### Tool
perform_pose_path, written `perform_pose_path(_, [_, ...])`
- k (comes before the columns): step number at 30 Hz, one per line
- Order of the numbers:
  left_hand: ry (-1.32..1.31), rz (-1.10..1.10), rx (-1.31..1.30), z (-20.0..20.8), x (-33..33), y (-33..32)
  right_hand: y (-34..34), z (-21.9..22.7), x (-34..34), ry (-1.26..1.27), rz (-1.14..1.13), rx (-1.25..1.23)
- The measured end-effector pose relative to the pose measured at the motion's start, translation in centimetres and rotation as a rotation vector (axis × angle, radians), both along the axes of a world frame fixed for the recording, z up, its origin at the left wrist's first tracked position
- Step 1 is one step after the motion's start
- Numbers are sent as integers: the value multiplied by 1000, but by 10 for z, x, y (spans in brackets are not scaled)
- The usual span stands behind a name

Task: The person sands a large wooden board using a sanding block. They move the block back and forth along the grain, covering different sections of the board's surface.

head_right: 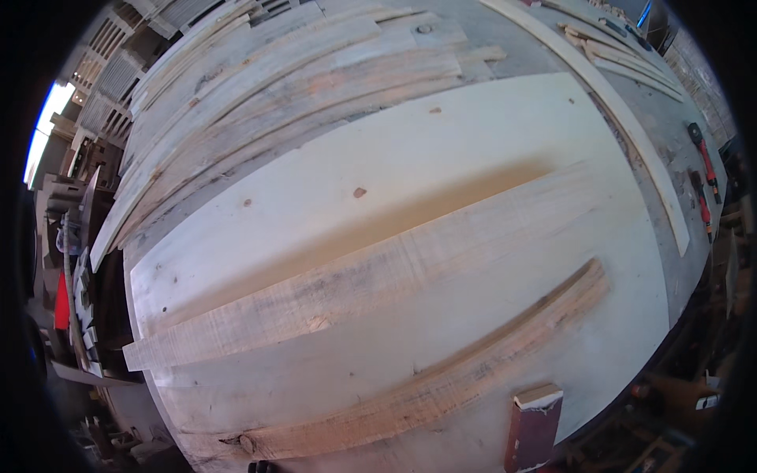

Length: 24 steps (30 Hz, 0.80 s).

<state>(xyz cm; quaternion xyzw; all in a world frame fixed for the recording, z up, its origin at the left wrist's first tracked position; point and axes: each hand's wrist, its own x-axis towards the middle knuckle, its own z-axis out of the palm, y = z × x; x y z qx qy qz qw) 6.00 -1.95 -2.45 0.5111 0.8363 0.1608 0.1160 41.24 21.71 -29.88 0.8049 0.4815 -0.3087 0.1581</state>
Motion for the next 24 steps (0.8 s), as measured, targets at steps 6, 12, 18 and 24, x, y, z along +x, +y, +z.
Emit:
perform_pose_path(6, [148,-163,50,1,-8,4,10,-2,10,32,17,98])
perform_pose_path(12, [139,-111,80,19,-7,21,9,-4,26,81,27,210])
perform_pose_path(18, [173,-111,170,11,-5,-5,20,-12,106,82,-139,1027])
perform_pose_path(24, [218,-67,240,11,2,-15,89,101,150,427,-94,1370])
